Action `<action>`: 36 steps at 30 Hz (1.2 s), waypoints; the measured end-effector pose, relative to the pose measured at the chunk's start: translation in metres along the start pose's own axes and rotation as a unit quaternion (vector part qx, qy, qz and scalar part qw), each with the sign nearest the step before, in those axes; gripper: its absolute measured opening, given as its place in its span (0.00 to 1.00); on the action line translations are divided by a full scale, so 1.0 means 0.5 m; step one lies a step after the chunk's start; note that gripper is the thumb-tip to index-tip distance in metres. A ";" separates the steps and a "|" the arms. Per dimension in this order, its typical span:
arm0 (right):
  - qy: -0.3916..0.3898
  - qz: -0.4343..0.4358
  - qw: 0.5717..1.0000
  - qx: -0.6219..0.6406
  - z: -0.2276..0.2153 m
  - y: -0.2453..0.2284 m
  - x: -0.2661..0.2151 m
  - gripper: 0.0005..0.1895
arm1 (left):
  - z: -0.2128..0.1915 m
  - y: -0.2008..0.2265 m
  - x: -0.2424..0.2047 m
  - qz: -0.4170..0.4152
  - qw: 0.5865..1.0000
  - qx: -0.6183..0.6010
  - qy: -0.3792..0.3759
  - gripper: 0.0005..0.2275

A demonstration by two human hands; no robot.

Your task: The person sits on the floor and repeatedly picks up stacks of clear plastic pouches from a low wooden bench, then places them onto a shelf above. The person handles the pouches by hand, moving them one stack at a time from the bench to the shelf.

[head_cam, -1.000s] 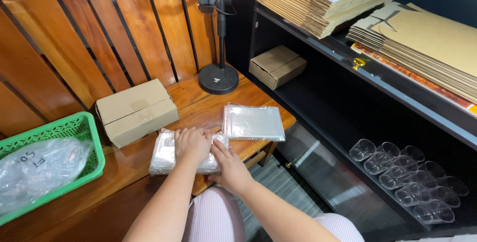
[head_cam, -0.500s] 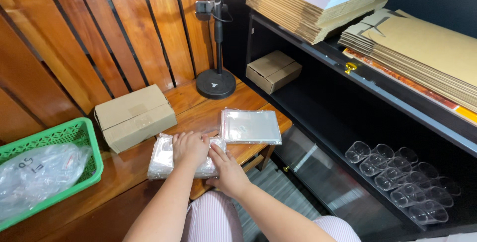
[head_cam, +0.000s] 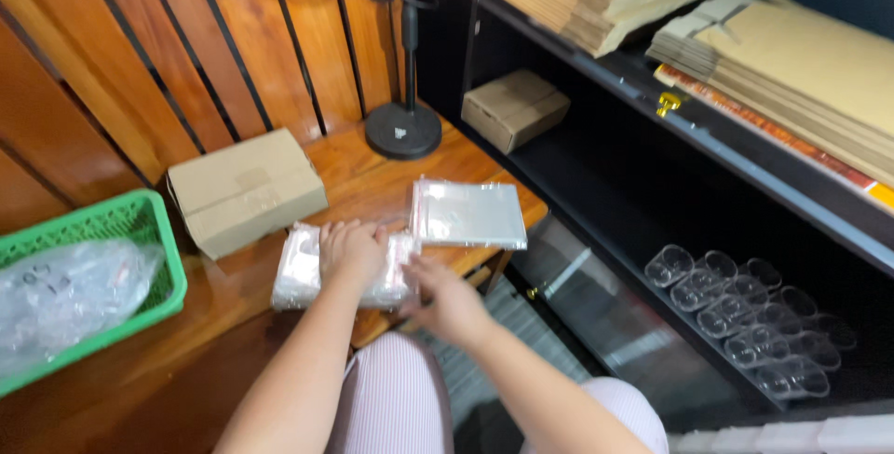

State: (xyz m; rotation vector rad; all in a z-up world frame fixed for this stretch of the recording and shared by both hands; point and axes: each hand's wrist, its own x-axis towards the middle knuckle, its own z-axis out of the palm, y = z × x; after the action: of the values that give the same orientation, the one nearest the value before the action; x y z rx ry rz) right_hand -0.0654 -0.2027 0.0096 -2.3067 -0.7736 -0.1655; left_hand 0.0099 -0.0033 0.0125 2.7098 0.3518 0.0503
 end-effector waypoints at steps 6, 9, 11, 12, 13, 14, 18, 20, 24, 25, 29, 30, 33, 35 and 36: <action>0.124 0.177 0.976 -0.002 -0.127 0.089 -0.024 0.10 | 0.012 -0.016 0.009 0.065 0.996 0.030 0.049 0.19; 0.191 0.253 0.948 0.013 -0.165 0.177 -0.044 0.13 | -0.007 0.003 0.027 0.127 0.987 -0.003 0.100 0.12; 0.202 0.296 0.933 0.025 -0.178 0.232 -0.054 0.12 | 0.027 0.036 0.051 0.139 0.986 0.004 0.095 0.11; 0.216 0.330 0.918 0.035 -0.188 0.261 -0.055 0.13 | 0.042 0.055 0.067 0.150 0.984 0.008 0.097 0.10; 0.216 0.333 0.917 0.036 -0.194 0.267 -0.054 0.13 | 0.052 0.067 0.074 0.152 0.984 0.009 0.094 0.10; 0.213 0.349 0.912 0.037 -0.203 0.274 -0.054 0.12 | 0.062 0.083 0.082 0.132 0.990 -0.013 0.036 0.15; 0.191 0.360 0.911 0.053 -0.215 0.277 -0.052 0.14 | -0.036 0.178 0.014 0.063 0.991 -0.016 -0.119 0.30; 0.192 0.370 0.906 0.068 -0.210 0.274 -0.051 0.15 | -0.065 0.190 -0.008 0.065 0.990 0.008 -0.124 0.30; 0.186 0.383 0.901 0.079 -0.191 0.291 -0.039 0.16 | -0.091 0.189 -0.022 0.062 0.988 0.023 -0.136 0.33; 0.186 0.386 0.900 0.079 -0.190 0.281 -0.037 0.16 | -0.080 0.182 -0.013 0.063 0.988 0.024 -0.139 0.33; 0.175 0.383 0.902 0.099 -0.190 0.256 -0.019 0.21 | -0.080 0.175 -0.006 0.053 0.988 0.020 -0.140 0.32; 0.163 0.387 0.903 0.092 -0.189 0.252 -0.015 0.21 | -0.089 0.177 -0.014 0.051 0.989 0.015 -0.137 0.30; 0.166 0.387 0.904 0.077 -0.178 0.275 -0.013 0.23 | -0.076 0.172 -0.015 0.058 0.989 0.014 -0.137 0.29; 0.164 0.394 0.902 0.071 -0.173 0.283 -0.013 0.23 | -0.069 0.170 -0.011 0.057 0.990 0.006 -0.130 0.27; 0.163 0.400 0.900 0.065 -0.170 0.286 -0.014 0.23 | -0.066 0.169 -0.010 0.056 0.991 -0.003 -0.123 0.25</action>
State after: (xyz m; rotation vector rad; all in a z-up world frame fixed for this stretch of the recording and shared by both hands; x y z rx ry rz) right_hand 0.0187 -0.3453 -0.0104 -2.1978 0.3458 -0.1107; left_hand 0.0226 -0.0667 0.0765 2.6876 0.1263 -0.2485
